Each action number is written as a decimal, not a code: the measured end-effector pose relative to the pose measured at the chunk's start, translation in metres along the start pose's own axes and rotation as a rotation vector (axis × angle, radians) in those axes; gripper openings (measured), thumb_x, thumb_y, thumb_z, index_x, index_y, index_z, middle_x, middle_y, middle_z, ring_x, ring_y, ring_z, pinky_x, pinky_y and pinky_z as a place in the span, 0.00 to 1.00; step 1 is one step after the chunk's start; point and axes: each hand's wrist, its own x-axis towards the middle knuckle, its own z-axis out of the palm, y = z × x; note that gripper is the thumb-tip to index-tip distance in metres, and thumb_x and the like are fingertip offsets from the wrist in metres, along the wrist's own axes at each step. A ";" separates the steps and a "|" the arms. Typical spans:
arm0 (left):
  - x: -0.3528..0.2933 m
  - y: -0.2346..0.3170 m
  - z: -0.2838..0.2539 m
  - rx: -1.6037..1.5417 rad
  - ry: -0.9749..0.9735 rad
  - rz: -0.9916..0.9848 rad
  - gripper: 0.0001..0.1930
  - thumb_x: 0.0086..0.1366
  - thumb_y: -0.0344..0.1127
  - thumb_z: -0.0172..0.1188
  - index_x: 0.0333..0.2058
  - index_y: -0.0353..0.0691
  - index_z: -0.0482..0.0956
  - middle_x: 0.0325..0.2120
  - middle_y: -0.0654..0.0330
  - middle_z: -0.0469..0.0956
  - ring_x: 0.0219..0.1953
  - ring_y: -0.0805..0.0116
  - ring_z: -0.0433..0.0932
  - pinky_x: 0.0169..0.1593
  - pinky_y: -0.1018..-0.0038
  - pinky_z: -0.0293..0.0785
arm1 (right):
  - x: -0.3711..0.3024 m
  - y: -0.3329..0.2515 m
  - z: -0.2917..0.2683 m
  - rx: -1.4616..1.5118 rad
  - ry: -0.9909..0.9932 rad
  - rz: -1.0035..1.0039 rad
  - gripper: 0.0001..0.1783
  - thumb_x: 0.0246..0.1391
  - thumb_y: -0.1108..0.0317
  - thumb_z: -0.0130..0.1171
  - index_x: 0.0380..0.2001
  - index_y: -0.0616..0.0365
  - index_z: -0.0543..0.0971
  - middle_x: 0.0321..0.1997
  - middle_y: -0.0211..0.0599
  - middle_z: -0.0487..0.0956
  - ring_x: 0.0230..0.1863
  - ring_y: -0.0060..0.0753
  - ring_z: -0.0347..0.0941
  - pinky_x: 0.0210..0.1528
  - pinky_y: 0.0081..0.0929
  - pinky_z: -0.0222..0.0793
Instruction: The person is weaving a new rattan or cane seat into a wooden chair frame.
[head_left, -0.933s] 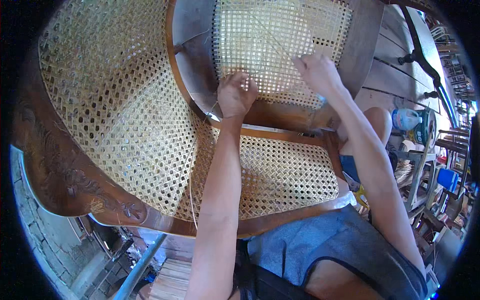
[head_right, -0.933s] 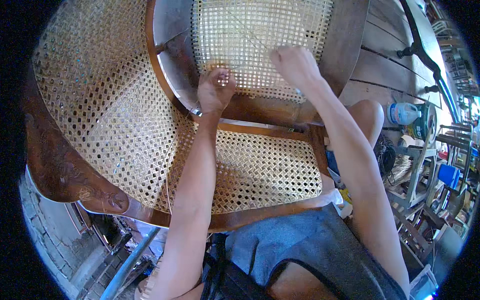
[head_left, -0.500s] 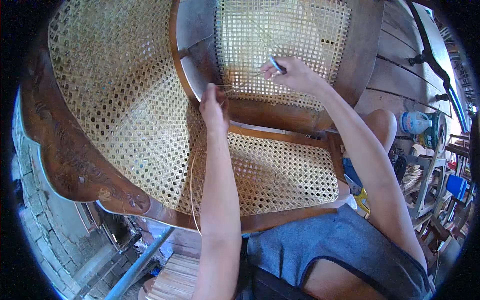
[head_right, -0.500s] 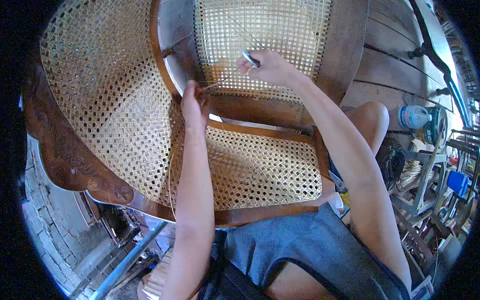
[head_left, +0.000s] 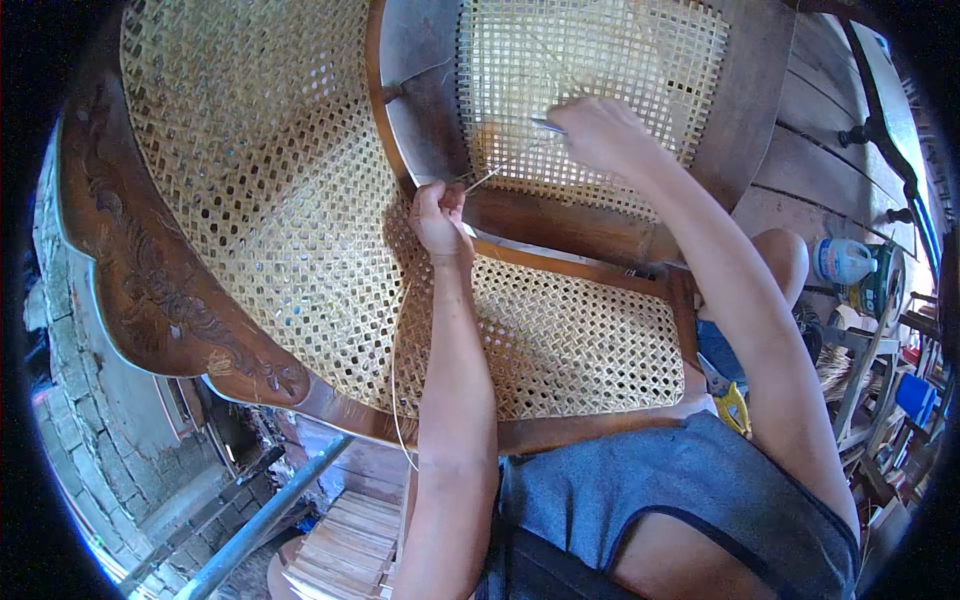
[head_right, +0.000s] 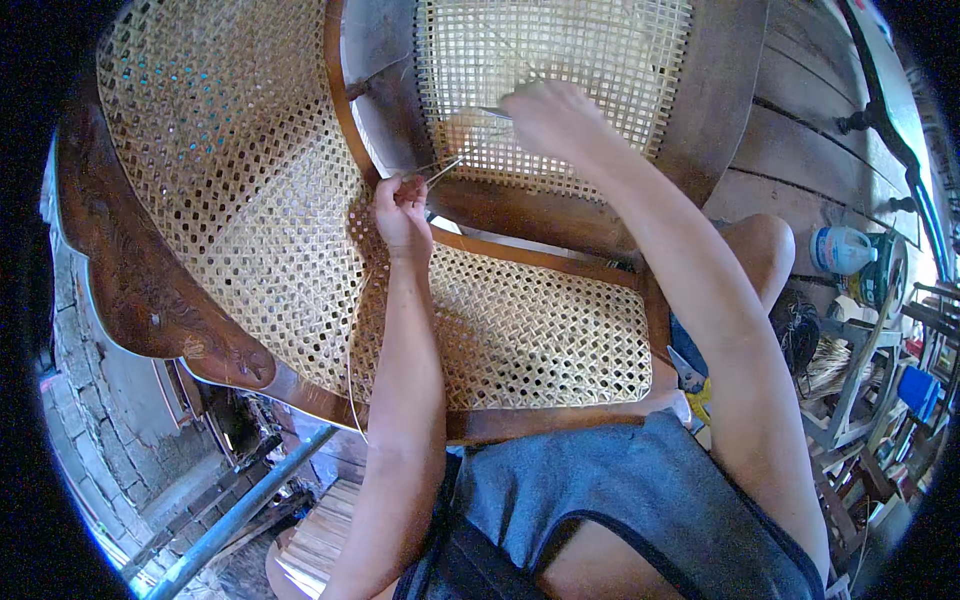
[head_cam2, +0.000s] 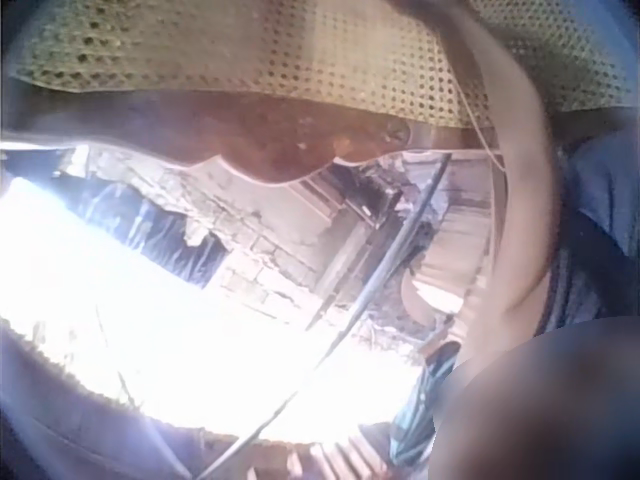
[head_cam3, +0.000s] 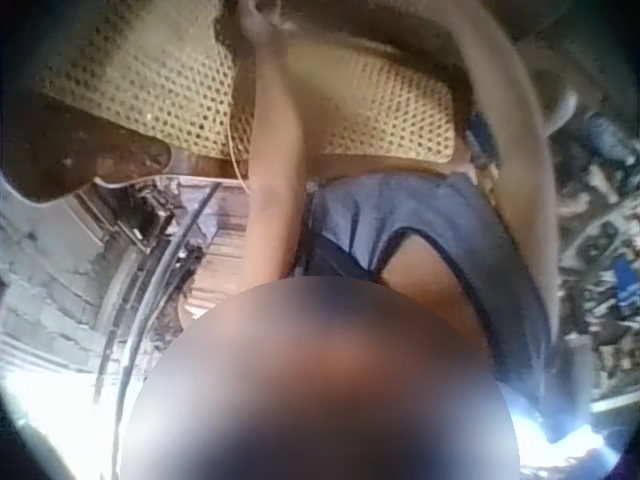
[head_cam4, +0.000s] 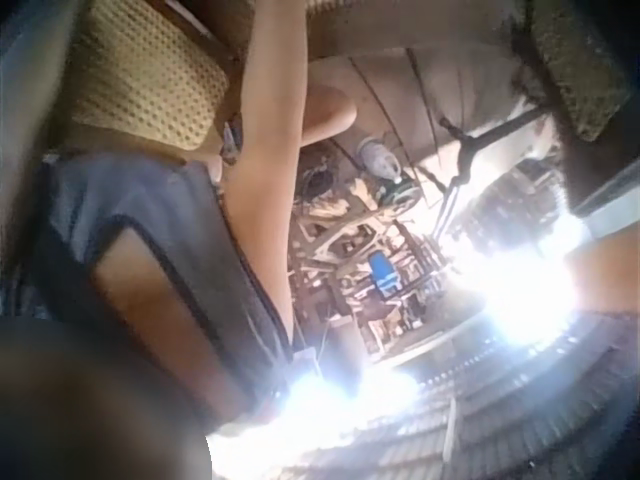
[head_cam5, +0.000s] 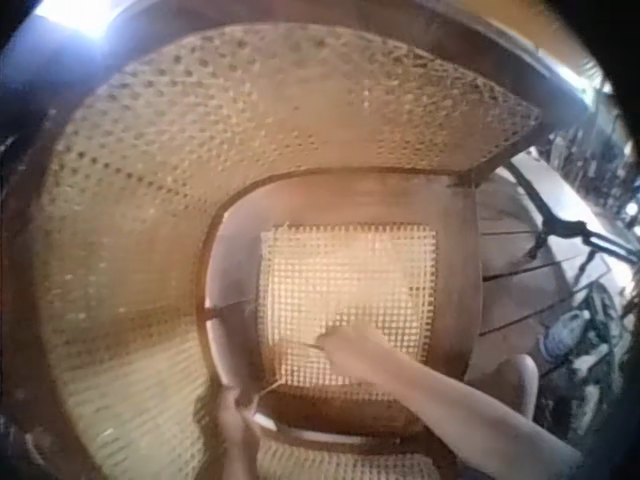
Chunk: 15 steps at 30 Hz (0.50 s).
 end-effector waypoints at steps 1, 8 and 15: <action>0.001 0.000 -0.005 -0.002 0.004 0.000 0.06 0.59 0.36 0.56 0.28 0.40 0.73 0.27 0.61 0.73 0.32 0.69 0.72 0.44 0.69 0.70 | 0.000 0.004 -0.003 -0.122 -0.131 0.074 0.16 0.60 0.69 0.49 0.51 0.51 0.75 0.49 0.45 0.77 0.32 0.27 0.75 0.35 0.28 0.77; 0.004 -0.009 -0.031 0.104 -0.016 0.075 0.06 0.60 0.34 0.53 0.29 0.38 0.71 0.29 0.62 0.70 0.32 0.70 0.71 0.41 0.73 0.72 | 0.013 -0.017 0.015 0.296 -0.237 -0.141 0.19 0.62 0.53 0.49 0.39 0.58 0.77 0.40 0.44 0.79 0.41 0.40 0.76 0.48 0.41 0.73; 0.002 -0.007 -0.019 0.243 -0.131 0.133 0.08 0.61 0.32 0.56 0.23 0.38 0.73 0.21 0.67 0.67 0.28 0.76 0.68 0.37 0.77 0.70 | 0.014 0.000 0.027 -0.079 -0.082 -0.226 0.14 0.63 0.62 0.48 0.47 0.58 0.72 0.27 0.44 0.75 0.29 0.38 0.76 0.36 0.35 0.78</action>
